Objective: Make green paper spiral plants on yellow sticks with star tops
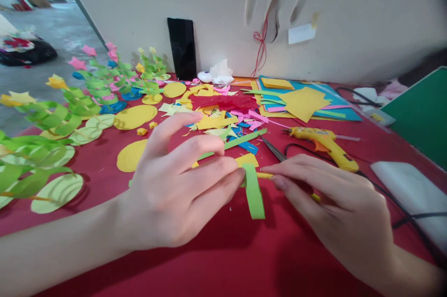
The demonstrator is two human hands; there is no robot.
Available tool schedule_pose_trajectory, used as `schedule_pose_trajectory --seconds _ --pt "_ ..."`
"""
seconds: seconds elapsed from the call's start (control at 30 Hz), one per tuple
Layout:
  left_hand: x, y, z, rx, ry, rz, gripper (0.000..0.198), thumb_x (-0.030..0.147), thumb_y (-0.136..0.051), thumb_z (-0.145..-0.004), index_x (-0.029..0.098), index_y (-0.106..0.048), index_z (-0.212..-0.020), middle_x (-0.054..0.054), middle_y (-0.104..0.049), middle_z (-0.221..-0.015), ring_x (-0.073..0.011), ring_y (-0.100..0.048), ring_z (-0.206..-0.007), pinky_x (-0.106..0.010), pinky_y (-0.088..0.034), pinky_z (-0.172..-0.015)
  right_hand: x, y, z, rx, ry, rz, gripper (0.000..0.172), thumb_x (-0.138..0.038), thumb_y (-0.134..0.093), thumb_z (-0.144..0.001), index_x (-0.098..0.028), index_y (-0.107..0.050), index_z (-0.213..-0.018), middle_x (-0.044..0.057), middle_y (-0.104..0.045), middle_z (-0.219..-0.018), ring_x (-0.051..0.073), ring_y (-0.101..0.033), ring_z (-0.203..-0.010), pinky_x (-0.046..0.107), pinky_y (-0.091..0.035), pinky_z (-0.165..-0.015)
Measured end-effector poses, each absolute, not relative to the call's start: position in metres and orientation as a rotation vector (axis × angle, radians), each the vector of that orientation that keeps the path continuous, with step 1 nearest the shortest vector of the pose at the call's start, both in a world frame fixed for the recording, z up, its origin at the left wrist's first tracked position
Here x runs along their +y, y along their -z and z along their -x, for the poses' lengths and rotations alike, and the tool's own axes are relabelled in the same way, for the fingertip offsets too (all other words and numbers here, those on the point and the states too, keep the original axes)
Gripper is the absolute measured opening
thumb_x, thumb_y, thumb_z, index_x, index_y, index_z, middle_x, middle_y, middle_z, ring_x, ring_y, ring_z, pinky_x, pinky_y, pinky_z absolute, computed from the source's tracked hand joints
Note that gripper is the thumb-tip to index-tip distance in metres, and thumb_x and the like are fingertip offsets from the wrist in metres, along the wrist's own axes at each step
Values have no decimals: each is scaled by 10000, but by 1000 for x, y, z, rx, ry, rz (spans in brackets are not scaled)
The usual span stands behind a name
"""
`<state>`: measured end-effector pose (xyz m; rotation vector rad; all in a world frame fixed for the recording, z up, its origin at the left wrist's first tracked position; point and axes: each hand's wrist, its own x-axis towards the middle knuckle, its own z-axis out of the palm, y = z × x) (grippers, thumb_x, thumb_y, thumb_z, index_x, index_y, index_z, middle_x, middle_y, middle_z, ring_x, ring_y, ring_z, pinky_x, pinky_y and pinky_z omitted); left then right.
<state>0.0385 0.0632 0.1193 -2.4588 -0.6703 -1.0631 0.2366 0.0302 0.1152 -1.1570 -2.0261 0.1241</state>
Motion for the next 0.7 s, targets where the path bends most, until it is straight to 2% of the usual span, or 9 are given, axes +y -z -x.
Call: schedule_pose_trajectory --seconds 0.17,0.3,0.43,0.53,0.7 --pt "63 -119 -37 -674 1059 2449 75 157 -694 -701 199 -634 -686 65 -659 -681 -111 -590 -708 -344 -378 -976 30 -113 -237 -2043 -121 1157 80 -120 -576 -781 -168 -636 -802 -26 -646 -725 40 -593 -673 74 -456 -642" --pt "62 -118 -36 -658 1038 2470 79 161 -694 -702 214 -637 -701 84 -673 -697 -106 -590 -720 -350 -366 -990 31 -114 -236 -2040 -144 1159 87 -115 -567 -784 -168 -632 -806 -23 -647 -733 44 -594 -682 80 -457 -643" --pt "62 -119 -34 -678 1010 2489 91 141 -624 -768 205 -623 -703 72 -676 -693 -116 -592 -752 -368 -336 -1001 29 -117 -236 -2048 -216 1152 90 -131 -576 -779 -170 -625 -845 -21 -647 -765 44 -594 -702 83 -460 -647" --pt "62 -121 -34 -663 1010 2502 149 132 -576 -802 193 -622 -674 55 -684 -673 -134 -594 -728 -409 -359 -960 29 -118 -237 -2077 -260 1133 131 -128 -589 -766 -170 -613 -888 -19 -645 -801 43 -594 -731 80 -461 -675" --pt "62 -123 -34 -650 1034 2492 109 135 -634 -755 190 -632 -660 65 -697 -662 -144 -608 -704 -441 -370 -954 29 -117 -238 -2057 -156 1127 105 -122 -582 -773 -192 -597 -849 -31 -637 -775 38 -589 -718 70 -463 -653"
